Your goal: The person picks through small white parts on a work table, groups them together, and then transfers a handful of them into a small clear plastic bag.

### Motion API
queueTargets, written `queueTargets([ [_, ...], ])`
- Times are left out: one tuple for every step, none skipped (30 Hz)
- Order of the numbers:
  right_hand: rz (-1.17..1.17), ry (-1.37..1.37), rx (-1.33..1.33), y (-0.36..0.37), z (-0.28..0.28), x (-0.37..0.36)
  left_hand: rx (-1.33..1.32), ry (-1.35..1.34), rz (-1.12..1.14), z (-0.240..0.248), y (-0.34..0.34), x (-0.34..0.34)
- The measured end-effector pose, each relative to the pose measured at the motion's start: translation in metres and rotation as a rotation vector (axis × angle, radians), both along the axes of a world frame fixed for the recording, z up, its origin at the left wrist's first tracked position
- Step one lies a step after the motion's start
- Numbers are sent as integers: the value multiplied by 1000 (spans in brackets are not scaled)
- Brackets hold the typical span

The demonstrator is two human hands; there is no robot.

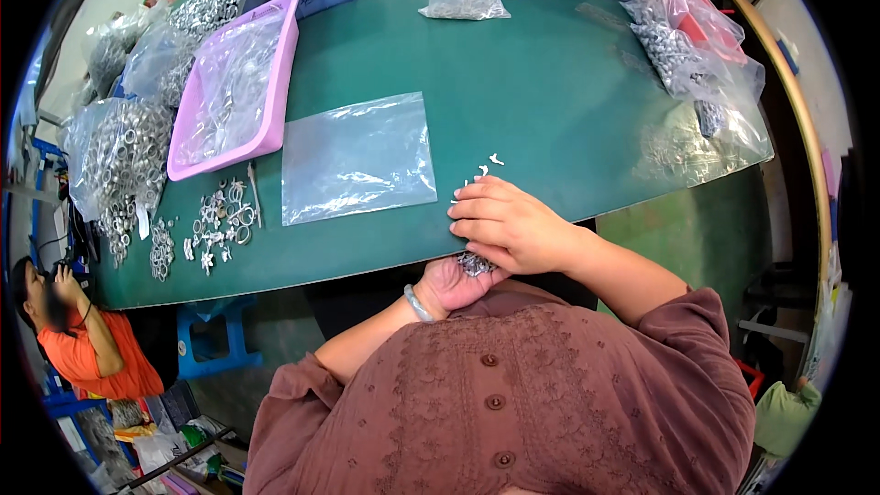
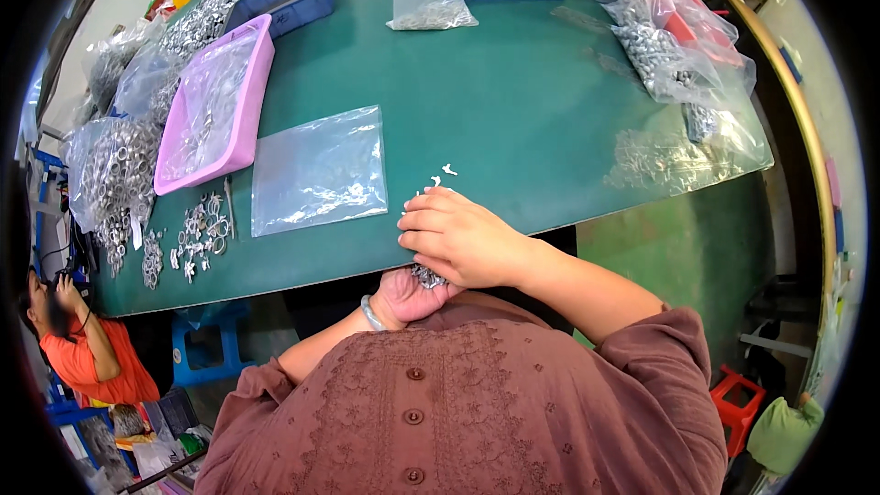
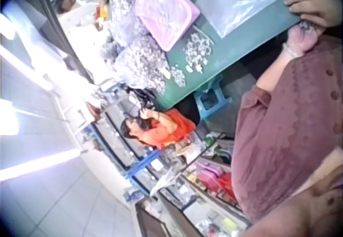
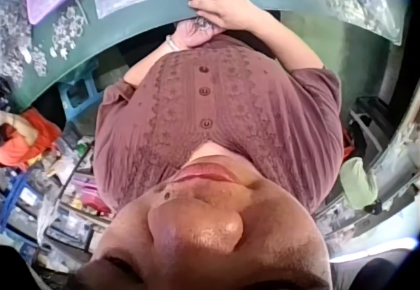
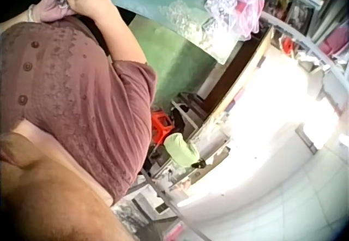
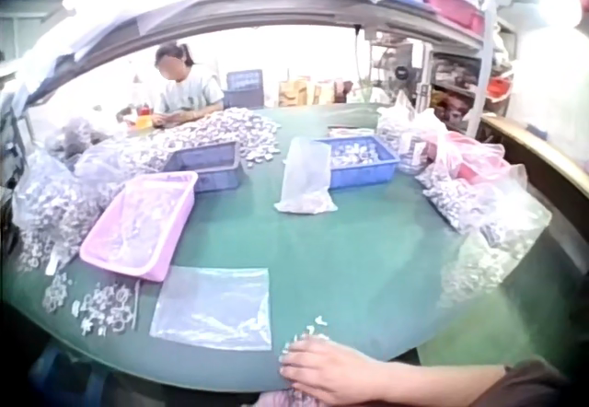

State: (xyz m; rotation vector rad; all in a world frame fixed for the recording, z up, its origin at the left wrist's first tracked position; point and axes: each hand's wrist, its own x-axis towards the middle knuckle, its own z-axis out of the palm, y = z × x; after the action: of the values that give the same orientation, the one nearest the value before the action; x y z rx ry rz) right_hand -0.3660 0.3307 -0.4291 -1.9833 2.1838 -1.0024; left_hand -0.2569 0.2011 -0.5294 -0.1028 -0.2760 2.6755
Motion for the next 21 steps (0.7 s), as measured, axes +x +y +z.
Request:
queueTargets([
  [-28, 5, -31, 1, 0, -1, -21, 0, 5, 1, 0, 0],
  [-56, 8, -62, 3, 0, -1, -42, 0, 9, 6, 1, -1],
  [-84, 29, -30, 5, 0, -1, -63, -1, 13, 9, 1, -2],
  [-113, 49, 2, 8, 1, 0, -81, 6, 15, 10, 1, -2],
  [-141, 71, 33, 10, 2, 2, -101, 14, 18, 11, 1, -1],
  [-119, 77, 36, 12, 2, 3, -121, 22, 20, 11, 0, 0],
  [-97, 82, 40, 14, 2, 4, -122, 25, 27, 11, 1, 0],
  [-75, 87, 43, 15, 1, 5, -123, 28, 35, 10, 1, 1],
  [-59, 86, 40, 17, 1, 6, -124, 31, 42, 9, 1, 2],
  [-43, 87, 45, 18, 2, 6, -114, 26, 38, 9, 1, 2],
  [-27, 88, 49, 19, 4, 7, -105, 22, 33, 9, 1, 1],
  [-11, 89, 52, 19, 5, 7, -96, 18, 29, 9, 0, 1],
  [-11, 70, 37, 19, 4, 7, -114, 8, 30, 9, 0, 1],
  [-12, 51, 20, 18, 3, 7, -133, -2, 30, 9, 1, 0],
  [-13, 32, 4, 18, 3, 8, -152, -13, 30, 8, 1, 0],
  [-40, 48, 21, 17, 4, 9, -145, -31, 26, 8, 1, 1],
  [-67, 64, 39, 15, 6, 10, -138, -49, 22, 9, 1, 1],
  [-94, 80, 56, 14, 7, 11, -131, -67, 17, 9, 1, 1],
  [-71, 87, 62, 14, 5, 11, -130, -68, 13, 9, 0, 1],
  [-49, 94, 69, 16, 2, 11, -128, -70, 10, 7, 0, 2],
  [-26, 100, 76, 17, 1, 11, -127, -71, 6, 6, -1, 2],
])
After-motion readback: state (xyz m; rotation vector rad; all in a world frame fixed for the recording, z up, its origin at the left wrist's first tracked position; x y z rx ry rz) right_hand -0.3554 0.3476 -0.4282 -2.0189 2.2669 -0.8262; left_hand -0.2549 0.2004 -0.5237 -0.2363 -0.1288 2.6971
